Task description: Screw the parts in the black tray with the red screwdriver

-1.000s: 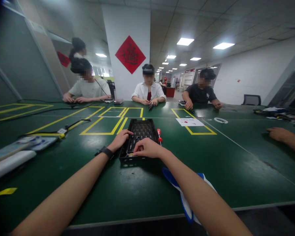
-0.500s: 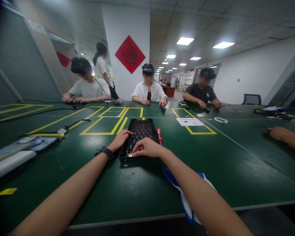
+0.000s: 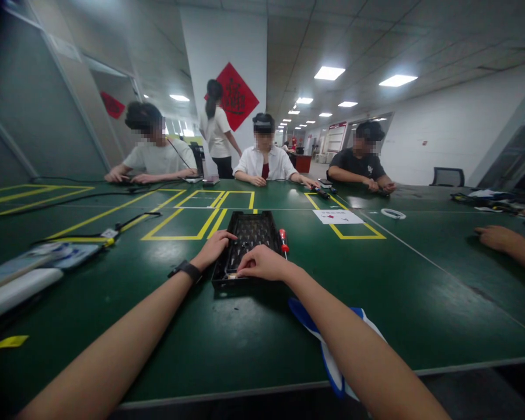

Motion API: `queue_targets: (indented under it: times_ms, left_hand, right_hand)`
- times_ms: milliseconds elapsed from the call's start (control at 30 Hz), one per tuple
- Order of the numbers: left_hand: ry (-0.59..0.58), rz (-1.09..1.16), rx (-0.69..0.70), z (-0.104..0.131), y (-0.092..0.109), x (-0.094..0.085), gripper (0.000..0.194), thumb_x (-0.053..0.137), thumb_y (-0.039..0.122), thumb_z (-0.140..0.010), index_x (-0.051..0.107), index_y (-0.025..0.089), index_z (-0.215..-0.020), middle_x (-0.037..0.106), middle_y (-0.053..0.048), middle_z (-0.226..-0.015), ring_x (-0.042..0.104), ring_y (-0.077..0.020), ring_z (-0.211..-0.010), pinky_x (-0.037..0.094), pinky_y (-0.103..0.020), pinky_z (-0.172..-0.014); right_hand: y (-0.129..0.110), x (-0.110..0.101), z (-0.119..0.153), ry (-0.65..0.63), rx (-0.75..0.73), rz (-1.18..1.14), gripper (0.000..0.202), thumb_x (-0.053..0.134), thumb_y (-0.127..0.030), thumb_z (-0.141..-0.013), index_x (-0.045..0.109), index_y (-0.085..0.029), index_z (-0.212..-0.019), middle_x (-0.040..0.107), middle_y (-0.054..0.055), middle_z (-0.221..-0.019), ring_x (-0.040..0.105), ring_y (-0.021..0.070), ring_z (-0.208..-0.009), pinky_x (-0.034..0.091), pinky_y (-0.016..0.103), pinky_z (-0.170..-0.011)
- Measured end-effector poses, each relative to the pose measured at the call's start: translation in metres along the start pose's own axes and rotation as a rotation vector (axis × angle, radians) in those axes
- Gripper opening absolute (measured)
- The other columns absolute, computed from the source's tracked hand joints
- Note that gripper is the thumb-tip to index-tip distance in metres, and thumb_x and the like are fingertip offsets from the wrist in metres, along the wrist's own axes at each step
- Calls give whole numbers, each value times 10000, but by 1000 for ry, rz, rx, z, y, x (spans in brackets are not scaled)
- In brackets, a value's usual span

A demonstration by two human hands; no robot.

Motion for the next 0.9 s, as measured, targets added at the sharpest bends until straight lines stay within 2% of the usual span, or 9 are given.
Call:
queue_targets:
  times_ms: [167, 433, 900]
  left_hand:
    - [5, -1, -12, 1, 1, -1, 375, 329, 154, -692, 669, 166, -848, 621, -51, -1002, 452, -197, -1101, 325, -341, -1005]
    - [-10, -9, -21, 1, -1, 0, 381, 323, 159, -702, 667, 163, -865, 621, -43, -1038, 412, -187, -1165, 295, -324, -1030]
    - [-1, 15, -14, 1, 1, -1, 367, 333, 155, -702, 668, 140, -851, 612, -71, -1012, 436, -203, -1125, 313, -333, -1011]
  right_hand:
    - [-1, -3, 0, 47, -8, 38, 290, 641, -376, -703, 693, -117, -820, 637, 35, -682, 498, 81, -576, 372, 183, -541]
    - [-2, -2, 1, 28, -9, 37, 278, 629, -366, -717, 690, -113, -815, 621, 27, -649, 494, 79, -568, 370, 184, -541]
    - [0, -1, 0, 27, 4, 25, 283, 629, -364, -716, 682, -106, -819, 611, 25, -635, 495, 79, -561, 376, 183, -537]
Point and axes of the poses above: each hand's wrist, its own z-axis away from the middle knuckle, its own x-axis out of the palm, y = z × x, the point moved 7 cm from there along -z, towards the middle knuckle
